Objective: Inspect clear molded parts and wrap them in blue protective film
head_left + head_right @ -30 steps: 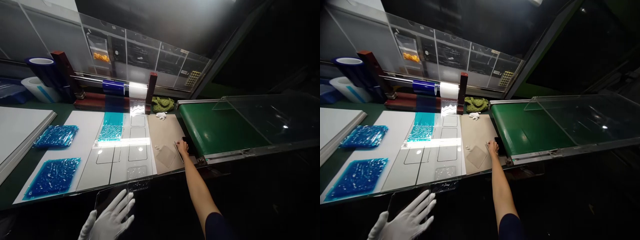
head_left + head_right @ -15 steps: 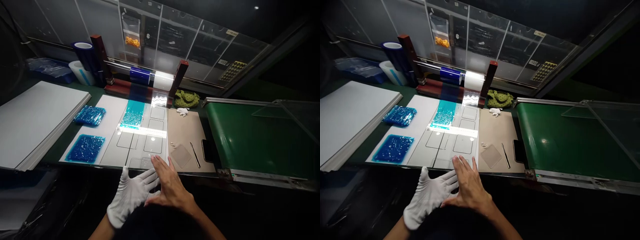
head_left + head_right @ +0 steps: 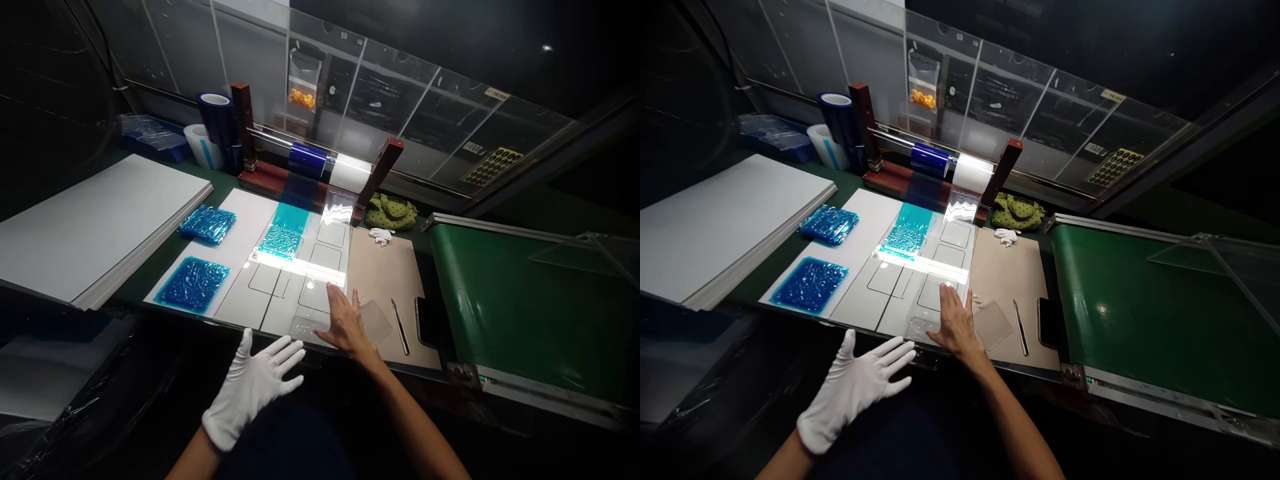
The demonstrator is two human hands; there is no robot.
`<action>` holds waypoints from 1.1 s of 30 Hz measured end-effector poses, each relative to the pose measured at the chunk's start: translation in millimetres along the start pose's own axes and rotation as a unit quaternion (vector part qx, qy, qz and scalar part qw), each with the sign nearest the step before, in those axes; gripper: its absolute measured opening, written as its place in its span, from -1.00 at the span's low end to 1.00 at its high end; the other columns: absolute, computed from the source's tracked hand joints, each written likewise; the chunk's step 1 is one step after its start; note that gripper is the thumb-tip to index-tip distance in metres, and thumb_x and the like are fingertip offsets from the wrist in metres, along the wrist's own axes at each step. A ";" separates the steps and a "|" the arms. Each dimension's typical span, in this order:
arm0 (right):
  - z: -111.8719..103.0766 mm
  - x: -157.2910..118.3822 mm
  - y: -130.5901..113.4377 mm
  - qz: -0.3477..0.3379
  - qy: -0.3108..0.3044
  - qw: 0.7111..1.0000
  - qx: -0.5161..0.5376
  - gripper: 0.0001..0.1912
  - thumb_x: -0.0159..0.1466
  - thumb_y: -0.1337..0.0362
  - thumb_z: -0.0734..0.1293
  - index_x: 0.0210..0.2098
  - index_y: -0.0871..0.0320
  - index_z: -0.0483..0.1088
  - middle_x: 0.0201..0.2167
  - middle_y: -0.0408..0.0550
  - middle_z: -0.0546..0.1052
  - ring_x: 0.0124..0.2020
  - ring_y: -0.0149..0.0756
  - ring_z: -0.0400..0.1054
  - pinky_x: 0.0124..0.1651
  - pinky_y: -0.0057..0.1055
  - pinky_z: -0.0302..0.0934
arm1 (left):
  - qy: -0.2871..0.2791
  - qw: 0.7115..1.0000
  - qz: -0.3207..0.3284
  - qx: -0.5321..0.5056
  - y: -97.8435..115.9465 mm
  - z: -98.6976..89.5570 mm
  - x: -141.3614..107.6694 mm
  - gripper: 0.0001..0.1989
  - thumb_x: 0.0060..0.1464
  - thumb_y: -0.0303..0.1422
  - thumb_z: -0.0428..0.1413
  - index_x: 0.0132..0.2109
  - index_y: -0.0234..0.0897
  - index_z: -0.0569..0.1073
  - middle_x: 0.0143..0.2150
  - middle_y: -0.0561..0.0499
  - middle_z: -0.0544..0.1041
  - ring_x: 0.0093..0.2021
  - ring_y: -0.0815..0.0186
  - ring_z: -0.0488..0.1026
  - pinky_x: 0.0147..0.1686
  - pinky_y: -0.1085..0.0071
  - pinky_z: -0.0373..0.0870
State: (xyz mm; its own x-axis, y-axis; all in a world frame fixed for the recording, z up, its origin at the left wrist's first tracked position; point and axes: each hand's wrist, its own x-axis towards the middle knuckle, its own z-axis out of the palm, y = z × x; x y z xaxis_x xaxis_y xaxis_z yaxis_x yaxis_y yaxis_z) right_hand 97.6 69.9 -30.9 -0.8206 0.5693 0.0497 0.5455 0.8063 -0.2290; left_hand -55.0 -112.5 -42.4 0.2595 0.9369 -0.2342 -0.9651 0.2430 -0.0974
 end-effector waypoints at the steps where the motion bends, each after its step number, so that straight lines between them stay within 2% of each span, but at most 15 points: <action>1: 9.1 6.4 9.3 0.004 -0.002 1.000 -0.019 0.13 0.01 0.15 0.41 0.32 0.38 -0.33 0.26 0.33 0.09 0.29 0.06 -0.09 0.27 0.20 -0.52 | -0.007 1.000 0.000 0.005 3.8 -7.3 -6.6 -0.06 0.09 0.18 -0.26 0.33 -0.39 -0.45 0.38 -0.23 -0.14 0.37 0.06 -0.31 0.25 -0.10 -0.23; 5: 39.4 24.6 32.0 -0.002 -0.019 0.998 -0.067 0.12 0.02 0.16 0.42 0.32 0.38 -0.33 0.27 0.32 0.06 0.30 0.07 -0.11 0.25 0.21 -0.57 | -0.027 0.999 0.020 0.022 8.7 -28.3 -26.1 -0.12 0.14 0.14 -0.31 0.32 -0.36 -0.50 0.39 -0.19 -0.19 0.37 0.10 -0.35 0.27 -0.07 -0.29; 10: 58.2 32.4 38.2 -0.021 -0.028 0.995 -0.090 0.11 0.03 0.12 0.41 0.31 0.42 -0.31 0.27 0.36 0.05 0.30 0.07 -0.11 0.24 0.23 -0.62 | -0.027 0.998 0.050 0.015 -0.6 -35.0 -28.6 -0.10 0.12 0.17 -0.32 0.32 -0.36 -0.48 0.38 -0.18 -0.18 0.36 0.10 -0.36 0.27 -0.07 -0.31; 17: 69.5 38.2 46.2 -0.027 -0.055 0.993 -0.101 0.04 0.12 0.04 0.33 0.31 0.43 -0.33 0.28 0.35 0.02 0.31 0.06 -0.13 0.21 0.27 -0.66 | -0.047 0.997 0.060 0.022 -3.0 -39.1 -23.7 -0.13 0.13 0.15 -0.31 0.33 -0.41 -0.32 0.37 -0.18 -0.13 0.36 0.11 -0.38 0.27 -0.06 -0.33; 22: 60.4 40.3 43.6 -0.012 -0.066 0.994 -0.091 0.09 0.12 0.02 0.34 0.32 0.39 -0.40 0.32 0.30 -0.11 0.34 0.03 -0.31 0.19 0.33 -0.58 | -0.039 0.997 0.060 0.013 -3.2 -39.5 -23.9 -0.12 0.14 0.13 -0.28 0.32 -0.41 -0.42 0.36 -0.16 -0.09 0.36 0.11 -0.35 0.27 -0.08 -0.32; 25: 40.0 33.4 51.4 0.055 -0.013 0.994 -0.097 -0.08 0.19 0.07 0.28 0.33 0.32 -0.29 0.34 0.26 -0.14 0.35 0.04 -0.35 0.19 0.33 -0.45 | -0.024 0.997 0.067 -0.002 -4.0 -38.1 -23.6 -0.13 0.14 0.12 -0.26 0.32 -0.37 -0.45 0.36 -0.16 -0.06 0.36 0.11 -0.33 0.27 -0.08 -0.32; 27: 24.3 23.3 64.3 0.127 0.040 0.986 -0.099 -0.28 0.25 0.13 0.23 0.30 0.23 -0.08 0.32 0.22 -0.04 0.32 0.04 -0.19 0.20 0.24 -0.30 | -0.022 0.997 0.069 -0.007 -4.0 -37.9 -23.4 -0.10 0.13 0.12 -0.22 0.32 -0.35 -0.47 0.36 -0.17 -0.04 0.36 0.12 -0.34 0.27 -0.07 -0.32; 29: 12.1 11.1 80.3 0.214 0.071 0.971 -0.081 -0.46 0.27 0.19 0.21 0.22 0.17 0.12 0.24 0.19 0.16 0.21 -0.01 0.07 0.16 0.02 -0.05 | -0.024 0.997 0.069 -0.009 -3.5 -38.4 -23.4 -0.09 0.12 0.11 -0.19 0.32 -0.34 -0.48 0.36 -0.18 -0.05 0.36 0.12 -0.35 0.27 -0.07 -0.32; 31: 6.6 1.1 94.5 0.296 0.058 0.953 -0.040 -0.54 0.26 0.23 0.22 0.14 0.18 0.24 0.07 0.17 0.35 0.03 -0.08 0.28 0.00 -0.21 0.13 | -0.028 0.997 0.069 -0.007 -2.4 -39.1 -23.9 -0.11 0.13 0.10 -0.20 0.32 -0.33 -0.48 0.36 -0.20 -0.07 0.36 0.12 -0.35 0.27 -0.07 -0.33; 33: 8.1 -3.6 103.1 0.347 0.028 0.938 0.000 -0.56 0.21 0.22 0.27 0.08 0.19 0.32 -0.13 0.11 0.48 -0.13 -0.14 0.38 -0.17 -0.34 0.16 | -0.035 0.997 0.067 0.005 -0.9 -39.3 -24.5 -0.14 0.15 0.08 -0.22 0.32 -0.33 -0.47 0.36 -0.20 -0.08 0.36 0.12 -0.35 0.27 -0.06 -0.33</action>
State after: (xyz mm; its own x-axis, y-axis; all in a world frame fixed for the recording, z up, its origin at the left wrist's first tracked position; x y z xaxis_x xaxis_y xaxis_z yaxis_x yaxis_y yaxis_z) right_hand 155.4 149.7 -62.6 -0.2586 0.9641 -0.0605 0.9446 0.2393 -0.2245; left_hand -59.2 -145.5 -74.5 0.1249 0.9763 -0.1766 -0.9915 0.1160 -0.0597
